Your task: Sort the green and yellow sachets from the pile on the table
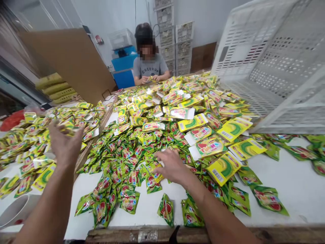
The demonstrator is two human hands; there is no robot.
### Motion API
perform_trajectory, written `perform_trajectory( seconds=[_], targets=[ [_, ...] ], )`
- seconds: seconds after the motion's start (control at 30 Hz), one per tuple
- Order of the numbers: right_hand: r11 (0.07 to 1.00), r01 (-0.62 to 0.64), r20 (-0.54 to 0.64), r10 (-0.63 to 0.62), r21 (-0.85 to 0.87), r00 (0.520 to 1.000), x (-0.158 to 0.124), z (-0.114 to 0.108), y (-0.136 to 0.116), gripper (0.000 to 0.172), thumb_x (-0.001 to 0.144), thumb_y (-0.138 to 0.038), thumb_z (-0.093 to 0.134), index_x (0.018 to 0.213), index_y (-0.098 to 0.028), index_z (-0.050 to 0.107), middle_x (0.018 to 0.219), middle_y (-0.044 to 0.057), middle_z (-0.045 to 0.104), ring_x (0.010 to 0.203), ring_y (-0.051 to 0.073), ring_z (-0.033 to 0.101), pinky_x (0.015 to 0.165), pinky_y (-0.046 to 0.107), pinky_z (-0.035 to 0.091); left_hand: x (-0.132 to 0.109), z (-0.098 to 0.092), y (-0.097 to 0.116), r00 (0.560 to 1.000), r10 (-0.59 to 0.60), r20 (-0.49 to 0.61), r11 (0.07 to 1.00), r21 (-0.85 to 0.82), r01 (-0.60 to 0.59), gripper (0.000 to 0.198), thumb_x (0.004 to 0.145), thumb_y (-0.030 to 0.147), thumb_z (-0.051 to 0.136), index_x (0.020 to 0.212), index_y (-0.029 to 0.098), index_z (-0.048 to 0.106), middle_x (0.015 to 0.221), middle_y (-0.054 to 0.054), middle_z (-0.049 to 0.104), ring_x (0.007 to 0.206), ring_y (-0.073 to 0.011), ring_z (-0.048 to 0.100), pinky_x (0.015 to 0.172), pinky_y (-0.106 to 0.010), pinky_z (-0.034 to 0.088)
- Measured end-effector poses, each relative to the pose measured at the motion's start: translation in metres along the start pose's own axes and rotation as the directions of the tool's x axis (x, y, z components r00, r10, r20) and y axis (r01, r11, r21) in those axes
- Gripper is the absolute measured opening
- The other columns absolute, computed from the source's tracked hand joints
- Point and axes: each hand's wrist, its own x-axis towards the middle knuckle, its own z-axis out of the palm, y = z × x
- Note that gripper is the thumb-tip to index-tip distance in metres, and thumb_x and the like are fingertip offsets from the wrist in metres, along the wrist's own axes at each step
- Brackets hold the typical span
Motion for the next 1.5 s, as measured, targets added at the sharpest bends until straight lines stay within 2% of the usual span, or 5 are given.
perform_trajectory(
  seconds=[0.17, 0.4, 0.97, 1.2, 1.5],
  targets=[
    [0.963, 0.095, 0.161, -0.055, -0.251, 0.985, -0.005, 0.013, 0.0, 0.051, 0.065, -0.04, 0.075, 0.108, -0.021, 0.057, 0.099, 0.007, 0.065, 0.096, 0.026, 0.047, 0.081, 0.038, 0.029, -0.084, 0.025, 0.04, 0.717, 0.139, 0.683, 0.987, -0.154, -0.045, 0.036, 0.079, 0.048, 0.047, 0.073, 0.018, 0.065, 0.061, -0.001, 0.063, 0.055, -0.015, 0.054, 0.053, -0.025, 0.038],
    [0.939, 0.105, 0.188, -0.045, -0.327, 0.981, -0.003, 0.018, 0.007, 0.026, 0.073, -0.019, 0.066, 0.098, -0.021, 0.06, 0.094, 0.005, 0.065, 0.093, 0.023, 0.045, 0.077, 0.034, 0.024, -0.167, 0.034, 0.052, 0.417, 0.232, 0.879, 0.913, -0.05, -0.404, 0.02, 0.074, 0.039, 0.059, 0.077, 0.019, 0.059, 0.074, -0.004, 0.062, 0.072, -0.0192, 0.056, 0.061, -0.027, 0.037],
    [0.988, 0.055, -0.167, -0.031, 0.143, 0.986, 0.004, 0.003, 0.008, 0.007, 0.08, -0.028, 0.052, 0.08, -0.022, 0.054, 0.055, -0.005, 0.044, 0.051, 0.012, 0.039, 0.053, 0.024, 0.028, -0.208, 0.019, 0.033, 0.468, 0.178, 0.866, 0.973, -0.084, -0.216, 0.031, 0.062, 0.036, 0.071, 0.077, 0.016, 0.054, 0.084, -0.009, 0.056, 0.081, -0.0239, 0.05, 0.07, -0.032, 0.037],
    [0.823, -0.027, -0.006, 0.037, 0.567, 0.999, 0.007, 0.01, 0.013, 0.025, 0.072, -0.041, 0.061, 0.085, -0.022, 0.052, 0.06, -0.004, 0.047, 0.056, 0.014, 0.047, 0.049, 0.024, 0.034, -0.174, 0.032, 0.039, 0.499, 0.008, 0.866, 0.927, -0.193, 0.32, 0.015, 0.062, 0.026, 0.067, 0.069, 0.017, 0.058, 0.057, 0.003, 0.048, 0.054, -0.0114, 0.04, 0.052, -0.024, 0.031],
    [0.926, -0.033, -0.114, 0.081, 0.377, 0.99, 0.007, 0.013, 0.01, 0.015, 0.074, -0.035, 0.059, 0.081, -0.021, 0.059, 0.053, -0.006, 0.045, 0.051, 0.011, 0.041, 0.048, 0.022, 0.03, -0.156, 0.046, 0.048, 0.26, 0.237, 0.936, 0.501, -0.347, 0.793, 0.039, 0.057, 0.03, 0.074, 0.092, 0.014, 0.065, 0.059, 0.004, 0.054, 0.051, -0.0075, 0.045, 0.056, -0.022, 0.037]
  ],
)
